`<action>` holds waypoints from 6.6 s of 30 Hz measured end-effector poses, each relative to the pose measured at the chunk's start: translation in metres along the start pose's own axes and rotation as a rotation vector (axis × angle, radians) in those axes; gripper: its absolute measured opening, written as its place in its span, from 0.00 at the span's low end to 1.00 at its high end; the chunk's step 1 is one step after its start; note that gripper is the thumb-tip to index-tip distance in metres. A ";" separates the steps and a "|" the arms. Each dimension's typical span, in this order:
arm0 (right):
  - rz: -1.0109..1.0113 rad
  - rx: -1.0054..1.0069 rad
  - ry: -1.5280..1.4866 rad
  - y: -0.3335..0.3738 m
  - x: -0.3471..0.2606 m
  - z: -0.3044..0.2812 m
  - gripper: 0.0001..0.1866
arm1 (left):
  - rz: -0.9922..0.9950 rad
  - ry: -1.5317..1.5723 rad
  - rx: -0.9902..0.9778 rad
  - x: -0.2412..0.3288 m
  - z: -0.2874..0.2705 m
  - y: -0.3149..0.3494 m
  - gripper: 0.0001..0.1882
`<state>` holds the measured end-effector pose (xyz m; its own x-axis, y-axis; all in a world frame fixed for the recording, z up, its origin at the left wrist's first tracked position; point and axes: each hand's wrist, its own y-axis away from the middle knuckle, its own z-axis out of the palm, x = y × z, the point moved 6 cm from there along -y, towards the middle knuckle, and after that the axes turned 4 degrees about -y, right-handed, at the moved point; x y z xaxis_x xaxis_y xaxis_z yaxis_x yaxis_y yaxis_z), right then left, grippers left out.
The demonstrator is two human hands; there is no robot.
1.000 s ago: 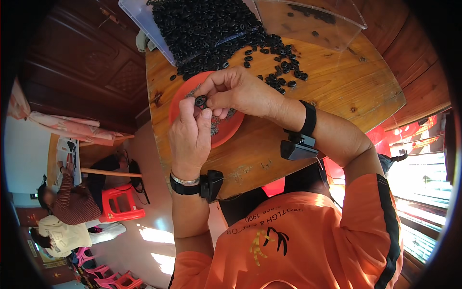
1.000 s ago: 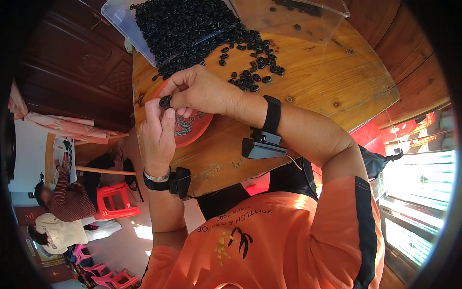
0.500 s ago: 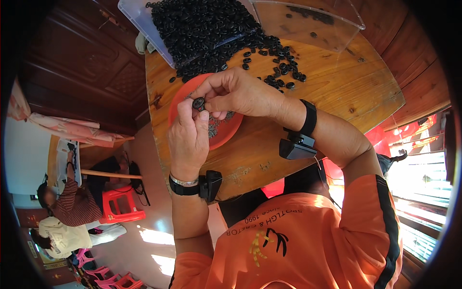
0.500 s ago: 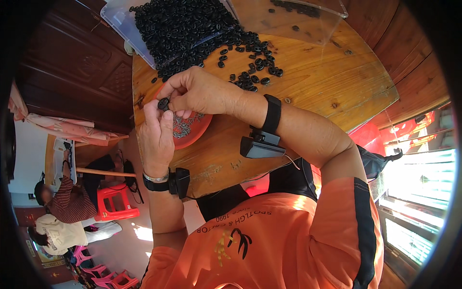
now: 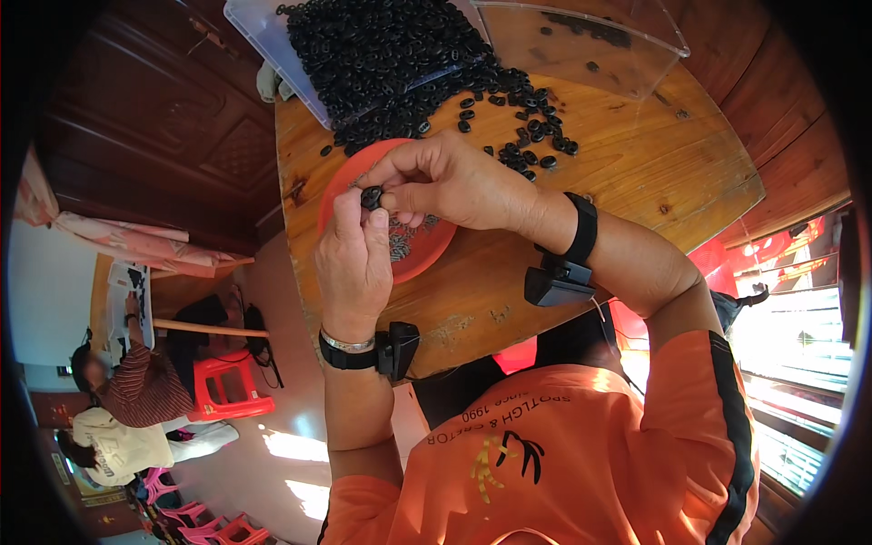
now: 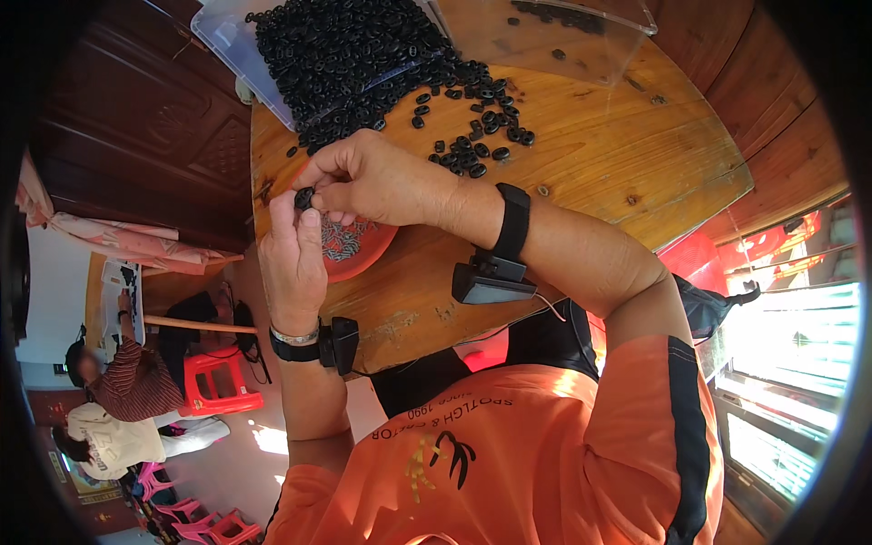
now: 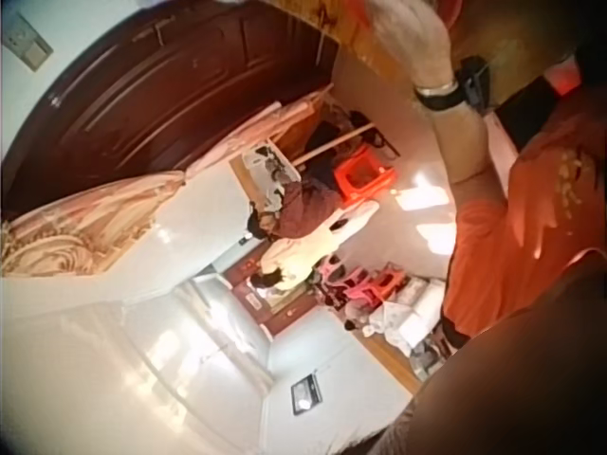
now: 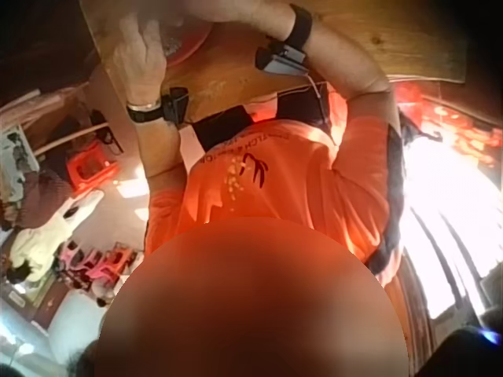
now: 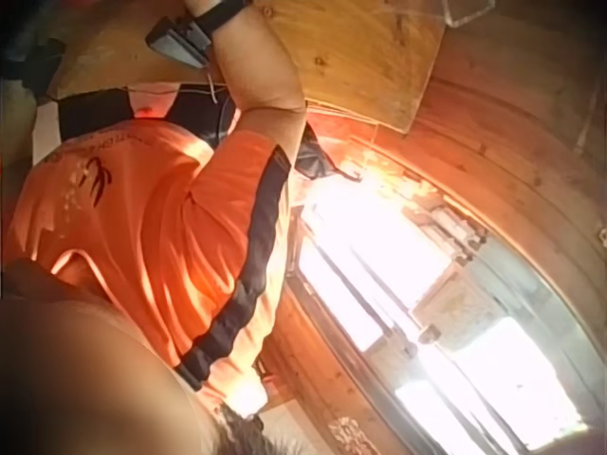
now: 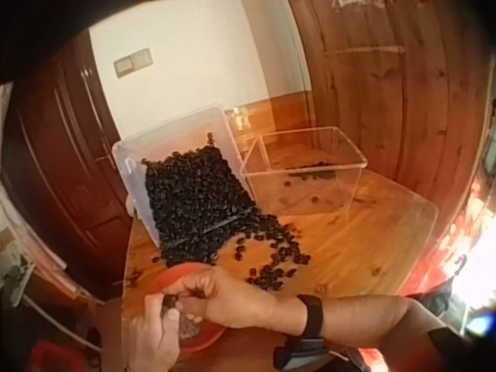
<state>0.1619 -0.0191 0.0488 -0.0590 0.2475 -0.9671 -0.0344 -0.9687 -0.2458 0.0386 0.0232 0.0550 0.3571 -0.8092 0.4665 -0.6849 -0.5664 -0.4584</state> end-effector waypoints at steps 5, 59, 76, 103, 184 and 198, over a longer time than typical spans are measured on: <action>-0.089 -0.010 0.085 0.003 -0.006 0.006 0.13 | -0.002 0.137 0.009 0.000 -0.003 0.001 0.13; 0.282 0.063 1.368 -0.003 0.027 -0.113 0.07 | -0.029 0.301 0.018 -0.003 0.013 0.004 0.06; 0.314 -0.111 1.216 -0.008 0.040 -0.105 0.07 | -0.071 0.346 0.025 -0.013 0.015 0.001 0.05; -0.121 0.008 0.223 -0.010 0.023 -0.008 0.06 | -0.369 0.749 -0.074 -0.037 0.032 0.003 0.07; 0.090 -0.022 -0.004 -0.010 0.028 -0.013 0.10 | -0.305 0.736 -0.093 -0.030 0.024 0.004 0.06; 0.053 -0.074 0.141 -0.008 0.020 -0.011 0.10 | -0.198 0.561 -0.046 -0.025 0.021 0.003 0.05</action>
<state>0.1723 -0.0069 0.0307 0.0816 0.1964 -0.9771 0.0392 -0.9803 -0.1938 0.0407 0.0382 0.0258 0.0994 -0.4761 0.8738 -0.6705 -0.6809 -0.2947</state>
